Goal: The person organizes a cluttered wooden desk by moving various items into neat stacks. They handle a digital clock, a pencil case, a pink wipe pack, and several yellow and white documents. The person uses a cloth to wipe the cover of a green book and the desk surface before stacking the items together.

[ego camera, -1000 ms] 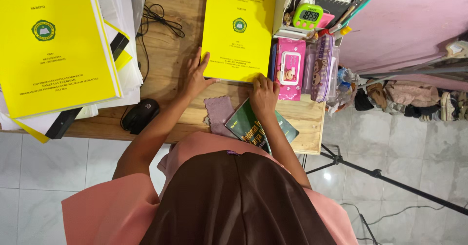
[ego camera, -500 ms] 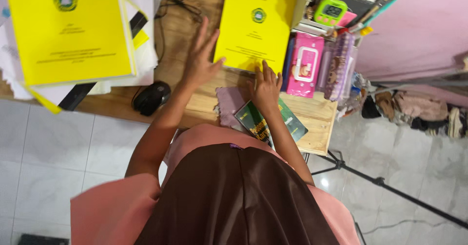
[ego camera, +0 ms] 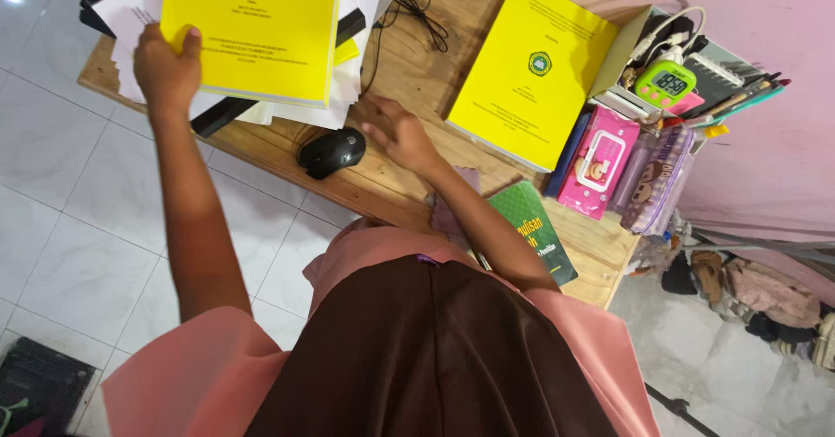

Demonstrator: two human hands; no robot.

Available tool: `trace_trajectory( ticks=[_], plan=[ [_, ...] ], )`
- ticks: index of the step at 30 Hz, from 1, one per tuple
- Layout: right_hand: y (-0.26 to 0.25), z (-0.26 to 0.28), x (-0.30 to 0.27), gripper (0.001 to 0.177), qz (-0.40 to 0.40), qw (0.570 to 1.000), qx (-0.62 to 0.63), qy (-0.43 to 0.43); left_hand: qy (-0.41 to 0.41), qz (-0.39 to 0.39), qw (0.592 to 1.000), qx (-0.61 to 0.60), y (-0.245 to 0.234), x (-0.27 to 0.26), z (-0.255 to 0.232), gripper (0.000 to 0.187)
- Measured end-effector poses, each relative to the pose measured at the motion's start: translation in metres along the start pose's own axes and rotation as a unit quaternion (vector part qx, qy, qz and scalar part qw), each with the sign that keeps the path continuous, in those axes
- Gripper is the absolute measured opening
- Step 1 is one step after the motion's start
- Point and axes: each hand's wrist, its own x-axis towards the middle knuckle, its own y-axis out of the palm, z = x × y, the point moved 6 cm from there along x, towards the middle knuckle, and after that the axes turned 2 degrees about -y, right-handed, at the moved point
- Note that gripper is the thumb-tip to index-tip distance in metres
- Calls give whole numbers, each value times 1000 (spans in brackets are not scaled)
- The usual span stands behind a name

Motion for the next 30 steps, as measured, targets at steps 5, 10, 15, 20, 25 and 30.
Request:
trace_trajectory(
  ticks=[5,10,15,20,25,30],
  plan=[
    [29,-25,46,64,12,978,164,126,73,-59,995,-20,1,-30,-31,55],
    [39,-58,49,53,-106,857,453,220,158,-115,980,-26,24,-87,-67,55],
    [-10,-68,5,41,-164,834,473,231,-67,20,894,-442,56,-140,-92,48],
    [-44,-63,-92,44,-251,848,432,178,-99,116,748,-646,90,-186,-125,73],
    [-75,-87,-185,36,-356,837,397,122,-80,235,720,-648,168,-206,-167,75],
    [-106,-110,-242,35,-440,800,381,147,-27,332,707,-624,252,-218,-209,73]
  ],
)
